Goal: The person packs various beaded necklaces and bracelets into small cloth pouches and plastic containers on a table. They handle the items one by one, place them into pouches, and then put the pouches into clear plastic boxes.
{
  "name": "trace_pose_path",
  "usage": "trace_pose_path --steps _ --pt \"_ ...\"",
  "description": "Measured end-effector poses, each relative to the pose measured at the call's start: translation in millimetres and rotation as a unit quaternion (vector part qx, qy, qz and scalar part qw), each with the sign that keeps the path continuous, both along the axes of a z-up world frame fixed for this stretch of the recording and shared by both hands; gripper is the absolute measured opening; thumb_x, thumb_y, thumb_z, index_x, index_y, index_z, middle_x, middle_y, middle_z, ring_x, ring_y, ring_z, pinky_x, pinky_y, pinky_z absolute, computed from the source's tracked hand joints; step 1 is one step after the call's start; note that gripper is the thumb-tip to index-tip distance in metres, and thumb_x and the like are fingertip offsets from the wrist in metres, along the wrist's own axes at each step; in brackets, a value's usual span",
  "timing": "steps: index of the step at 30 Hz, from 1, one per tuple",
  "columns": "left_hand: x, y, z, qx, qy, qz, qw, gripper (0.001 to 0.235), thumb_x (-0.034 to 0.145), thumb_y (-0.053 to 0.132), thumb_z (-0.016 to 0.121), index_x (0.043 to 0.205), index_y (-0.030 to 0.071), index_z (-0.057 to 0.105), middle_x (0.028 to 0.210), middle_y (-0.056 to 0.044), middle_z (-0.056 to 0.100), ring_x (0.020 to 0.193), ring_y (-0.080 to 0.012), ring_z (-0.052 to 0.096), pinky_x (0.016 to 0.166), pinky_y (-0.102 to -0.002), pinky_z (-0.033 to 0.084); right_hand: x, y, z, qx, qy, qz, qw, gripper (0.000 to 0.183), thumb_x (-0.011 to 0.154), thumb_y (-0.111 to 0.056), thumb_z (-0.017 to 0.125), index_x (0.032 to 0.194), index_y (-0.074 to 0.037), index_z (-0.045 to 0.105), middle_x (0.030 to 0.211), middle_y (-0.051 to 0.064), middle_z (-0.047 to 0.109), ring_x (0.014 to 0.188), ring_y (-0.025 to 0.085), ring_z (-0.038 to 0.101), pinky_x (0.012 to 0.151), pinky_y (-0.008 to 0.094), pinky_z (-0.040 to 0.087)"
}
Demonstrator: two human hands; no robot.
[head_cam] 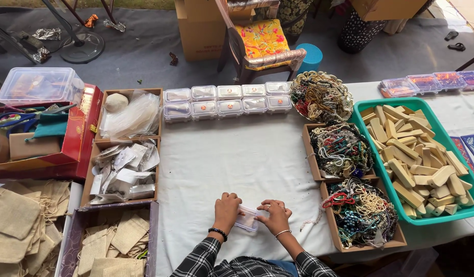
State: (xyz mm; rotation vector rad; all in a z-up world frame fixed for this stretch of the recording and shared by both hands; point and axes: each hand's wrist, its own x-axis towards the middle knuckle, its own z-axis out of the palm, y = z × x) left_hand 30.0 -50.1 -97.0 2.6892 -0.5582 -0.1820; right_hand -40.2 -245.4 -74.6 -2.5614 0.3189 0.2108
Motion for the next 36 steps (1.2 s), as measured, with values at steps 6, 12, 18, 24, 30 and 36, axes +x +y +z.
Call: trace_pose_path --steps 6,12,18,24,30,36 --pt "7 1 19 0.021 0.058 0.019 0.998 0.040 0.062 0.039 0.090 0.097 0.024 0.079 0.106 0.007 0.068 0.110 -0.0192 0.058 0.082 -0.041 0.050 20 0 14 -0.034 0.078 0.032 0.996 0.034 0.064 -0.044 0.091 0.094 -0.029 0.082 0.117 -0.012 0.069 0.124 0.017 0.049 0.096 0.043 0.024" --pt "20 1 -6 0.031 0.076 0.026 0.996 0.029 0.067 0.037 0.089 0.093 0.029 0.082 0.105 0.007 0.069 0.107 -0.0197 0.059 0.081 -0.042 0.050 49 5 21 -0.075 0.172 0.097 0.977 0.033 0.065 -0.041 0.093 0.091 -0.026 0.081 0.101 -0.008 0.073 0.116 0.016 0.054 0.093 0.043 0.026" --pt "32 -12 1 0.064 0.093 0.001 0.994 0.021 0.068 0.037 0.090 0.082 0.024 0.082 0.097 0.007 0.070 0.106 -0.0188 0.059 0.083 -0.043 0.046 70 6 -6 -0.129 0.227 0.156 0.953 0.024 0.069 -0.037 0.092 0.088 -0.026 0.081 0.086 -0.007 0.074 0.107 0.017 0.060 0.092 0.046 0.027" --pt "28 -10 14 0.082 0.116 0.043 0.989 0.014 0.072 0.035 0.087 0.078 0.023 0.081 0.096 0.007 0.069 0.106 -0.0187 0.057 0.084 -0.044 0.044 86 13 -7 -0.142 0.271 0.180 0.935 0.025 0.070 -0.032 0.094 0.089 -0.024 0.081 0.092 -0.003 0.075 0.104 0.020 0.065 0.094 0.050 0.033" --pt "-6 10 21 0.006 0.105 0.088 0.991 0.030 0.082 0.045 0.079 0.101 0.023 0.077 0.114 0.005 0.061 0.117 -0.0205 0.051 0.089 -0.046 0.044 80 -1 -39 -0.068 0.252 0.189 0.947 0.028 0.069 -0.024 0.094 0.094 -0.018 0.081 0.099 0.004 0.077 0.094 0.022 0.074 0.083 0.035 0.059" --pt "-56 65 -139 -0.045 -0.090 0.061 0.993 0.054 0.082 0.050 0.072 0.129 0.023 0.070 0.142 -0.002 0.054 0.133 -0.0273 0.042 0.098 -0.052 0.041 114 -48 -31 0.047 0.221 0.181 0.957 0.029 0.069 -0.023 0.093 0.095 -0.015 0.083 0.090 0.005 0.079 0.083 0.017 0.075 0.077 0.029 0.060"
